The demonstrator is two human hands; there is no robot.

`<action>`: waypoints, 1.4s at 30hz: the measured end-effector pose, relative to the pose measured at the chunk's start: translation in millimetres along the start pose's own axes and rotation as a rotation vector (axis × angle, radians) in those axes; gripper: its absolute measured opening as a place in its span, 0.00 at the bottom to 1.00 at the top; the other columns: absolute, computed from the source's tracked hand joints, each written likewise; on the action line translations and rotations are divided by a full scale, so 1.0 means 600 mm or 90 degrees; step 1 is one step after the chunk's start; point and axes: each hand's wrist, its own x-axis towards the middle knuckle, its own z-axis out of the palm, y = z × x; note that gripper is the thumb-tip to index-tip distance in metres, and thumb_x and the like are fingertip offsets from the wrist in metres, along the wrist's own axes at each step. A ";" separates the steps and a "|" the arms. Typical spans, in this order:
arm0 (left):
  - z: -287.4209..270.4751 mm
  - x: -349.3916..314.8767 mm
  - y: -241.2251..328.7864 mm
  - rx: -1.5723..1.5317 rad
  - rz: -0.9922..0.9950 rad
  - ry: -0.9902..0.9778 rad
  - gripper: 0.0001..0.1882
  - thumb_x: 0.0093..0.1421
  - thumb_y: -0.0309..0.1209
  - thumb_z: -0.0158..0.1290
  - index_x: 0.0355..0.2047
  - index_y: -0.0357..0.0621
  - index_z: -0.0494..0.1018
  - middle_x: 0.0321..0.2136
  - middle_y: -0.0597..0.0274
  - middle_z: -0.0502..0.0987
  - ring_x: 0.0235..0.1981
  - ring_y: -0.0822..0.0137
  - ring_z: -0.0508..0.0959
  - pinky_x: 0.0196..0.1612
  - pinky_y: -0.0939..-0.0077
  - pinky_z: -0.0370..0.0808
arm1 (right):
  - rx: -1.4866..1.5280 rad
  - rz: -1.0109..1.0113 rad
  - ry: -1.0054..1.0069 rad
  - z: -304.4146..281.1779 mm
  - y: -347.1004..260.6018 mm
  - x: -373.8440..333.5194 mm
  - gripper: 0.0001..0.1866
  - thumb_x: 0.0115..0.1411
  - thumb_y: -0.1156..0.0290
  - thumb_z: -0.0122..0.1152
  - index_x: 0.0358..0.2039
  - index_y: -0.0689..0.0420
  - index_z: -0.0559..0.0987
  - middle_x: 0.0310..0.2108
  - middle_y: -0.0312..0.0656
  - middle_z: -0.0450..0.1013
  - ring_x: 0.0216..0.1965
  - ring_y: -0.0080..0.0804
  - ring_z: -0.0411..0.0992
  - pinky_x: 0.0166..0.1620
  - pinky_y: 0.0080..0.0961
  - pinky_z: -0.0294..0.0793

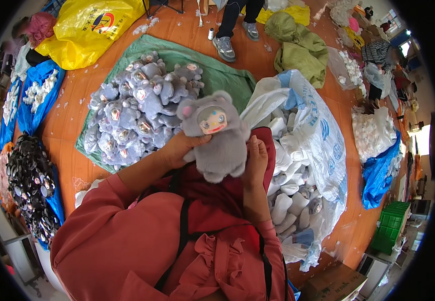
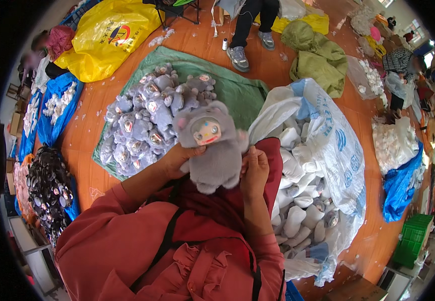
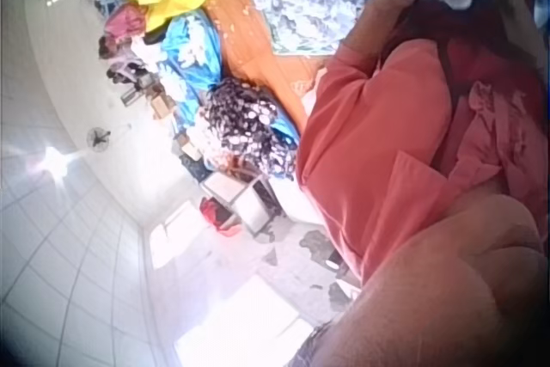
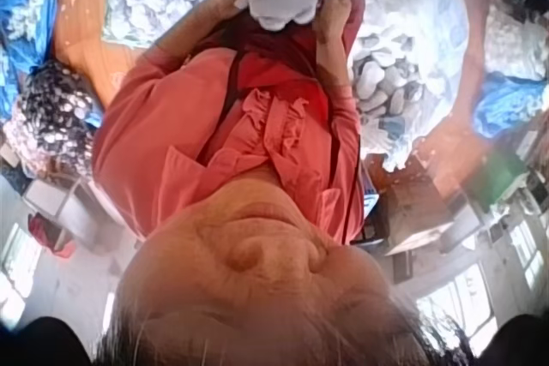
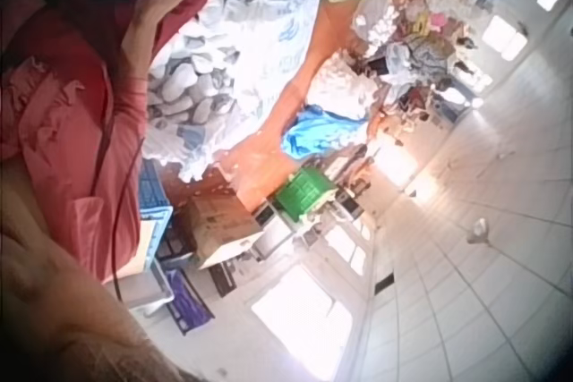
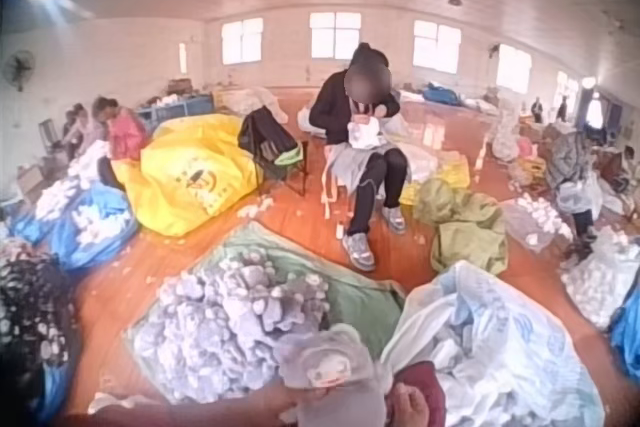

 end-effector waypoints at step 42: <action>-0.016 -0.003 0.021 0.062 -0.025 0.265 0.20 0.57 0.33 0.63 0.49 0.41 0.74 0.35 0.69 0.78 0.26 0.76 0.71 0.29 0.81 0.69 | -0.044 0.234 -0.168 0.073 -0.013 -0.033 0.17 0.68 0.55 0.54 0.34 0.57 0.73 0.20 0.35 0.70 0.18 0.21 0.66 0.20 0.18 0.62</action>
